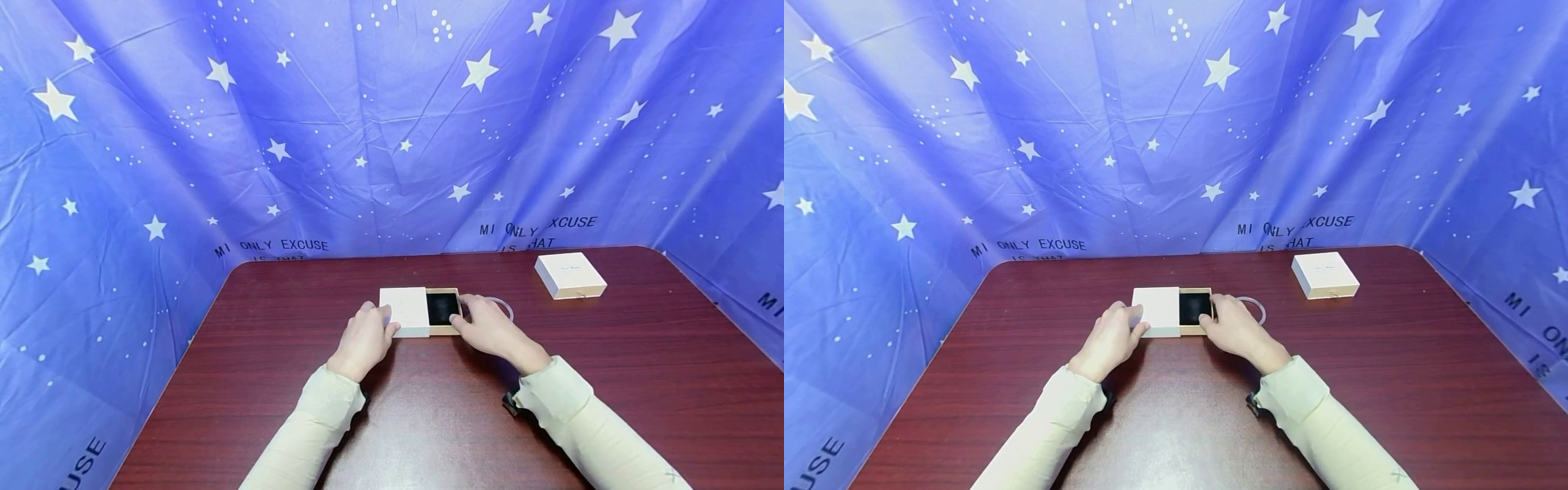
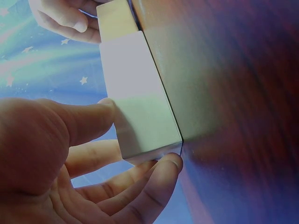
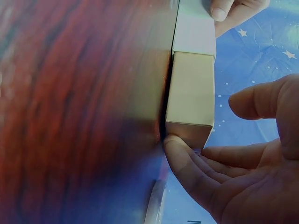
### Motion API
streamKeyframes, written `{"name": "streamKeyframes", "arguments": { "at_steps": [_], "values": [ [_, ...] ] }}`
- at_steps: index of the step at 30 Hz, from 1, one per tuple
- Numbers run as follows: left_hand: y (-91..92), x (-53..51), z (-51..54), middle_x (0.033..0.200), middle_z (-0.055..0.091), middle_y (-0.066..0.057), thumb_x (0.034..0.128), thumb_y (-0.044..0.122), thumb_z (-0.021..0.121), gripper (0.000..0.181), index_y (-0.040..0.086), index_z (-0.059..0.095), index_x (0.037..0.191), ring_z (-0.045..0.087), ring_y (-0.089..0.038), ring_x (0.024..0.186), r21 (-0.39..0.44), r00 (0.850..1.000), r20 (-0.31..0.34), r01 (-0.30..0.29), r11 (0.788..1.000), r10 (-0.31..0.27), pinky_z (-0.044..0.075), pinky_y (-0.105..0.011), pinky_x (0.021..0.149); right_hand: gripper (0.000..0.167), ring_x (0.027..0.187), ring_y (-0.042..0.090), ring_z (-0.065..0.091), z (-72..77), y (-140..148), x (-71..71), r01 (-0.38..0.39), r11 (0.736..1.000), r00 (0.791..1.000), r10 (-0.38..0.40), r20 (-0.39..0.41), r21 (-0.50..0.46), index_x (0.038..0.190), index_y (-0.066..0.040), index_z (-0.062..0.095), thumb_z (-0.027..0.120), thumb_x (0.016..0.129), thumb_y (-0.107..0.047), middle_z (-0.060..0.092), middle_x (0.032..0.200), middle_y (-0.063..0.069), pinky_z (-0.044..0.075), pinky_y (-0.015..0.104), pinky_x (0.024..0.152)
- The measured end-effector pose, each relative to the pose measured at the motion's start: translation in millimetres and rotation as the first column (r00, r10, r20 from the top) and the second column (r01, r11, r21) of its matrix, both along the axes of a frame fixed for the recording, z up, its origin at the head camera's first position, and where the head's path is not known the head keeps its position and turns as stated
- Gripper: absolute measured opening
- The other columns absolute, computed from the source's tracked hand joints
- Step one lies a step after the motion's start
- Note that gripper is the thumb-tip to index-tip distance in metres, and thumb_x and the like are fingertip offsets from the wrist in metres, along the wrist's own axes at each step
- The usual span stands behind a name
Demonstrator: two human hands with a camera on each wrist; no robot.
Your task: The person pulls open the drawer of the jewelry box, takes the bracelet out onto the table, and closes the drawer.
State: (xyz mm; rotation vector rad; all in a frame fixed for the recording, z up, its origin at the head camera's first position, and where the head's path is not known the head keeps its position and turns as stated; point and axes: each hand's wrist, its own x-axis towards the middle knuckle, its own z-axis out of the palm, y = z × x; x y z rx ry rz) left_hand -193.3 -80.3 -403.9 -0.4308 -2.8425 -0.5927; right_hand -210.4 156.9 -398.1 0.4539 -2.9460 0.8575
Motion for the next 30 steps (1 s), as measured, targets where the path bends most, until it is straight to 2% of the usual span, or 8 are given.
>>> {"name": "streamKeyframes", "arguments": {
  "at_steps": [7,15,24,30],
  "values": [
    [0.1,0.1,0.3,0.084,0.056,-0.012,0.089,0.024,0.068,0.018,0.008,0.067,0.099,0.063,-0.038,0.07,0.0,1.0,0.0,0.002,1.0,-0.002,0.051,-0.045,0.062,0.048,0.093,0.026,0.063,0.0,1.7,0.5,0.006,1.0,1.0,-0.006,0.02,-0.015,0.127,0.007,0.053,0.058,0.091,-0.024,0.065,0.107,0.017,0.048,0.045,0.083],
    [0.1,0.1,0.2,0.084,0.055,-0.011,0.0894,0.024,0.068,0.017,0.009,0.067,0.098,0.063,-0.037,0.069,-0.005,1.0,0.002,-0.002,1.0,0.002,0.051,-0.045,0.062,0.05,0.093,0.024,0.063,-0.3,2.6,-0.2,0.012,1.0,0.999,-0.011,0.045,-0.019,0.128,0.006,0.052,0.058,0.091,-0.026,0.065,0.106,0.016,0.048,0.045,0.083],
    [-0.1,0.5,1.0,0.087,0.057,-0.012,0.0898,0.024,0.067,0.021,0.008,0.068,0.104,0.064,-0.037,0.072,-0.006,1.0,0.007,-0.003,1.0,0.003,0.051,-0.045,0.063,0.05,0.091,0.021,0.063,-0.2,3.5,-1.4,0.013,1.0,0.998,-0.011,0.068,-0.026,0.129,0.005,0.052,0.058,0.092,-0.028,0.065,0.106,0.013,0.048,0.044,0.083],
    [-0.2,0.7,1.2,0.085,0.056,-0.012,0.0896,0.024,0.067,0.018,0.009,0.067,0.1,0.063,-0.037,0.071,-0.006,1.0,0.001,0.002,1.0,-0.002,0.051,-0.045,0.062,0.05,0.088,0.019,0.062,0.6,3.7,-1.2,0.006,0.999,0.997,-0.003,0.081,-0.036,0.129,0.004,0.052,0.057,0.092,-0.028,0.066,0.103,0.012,0.048,0.043,0.082]
  ]
}}
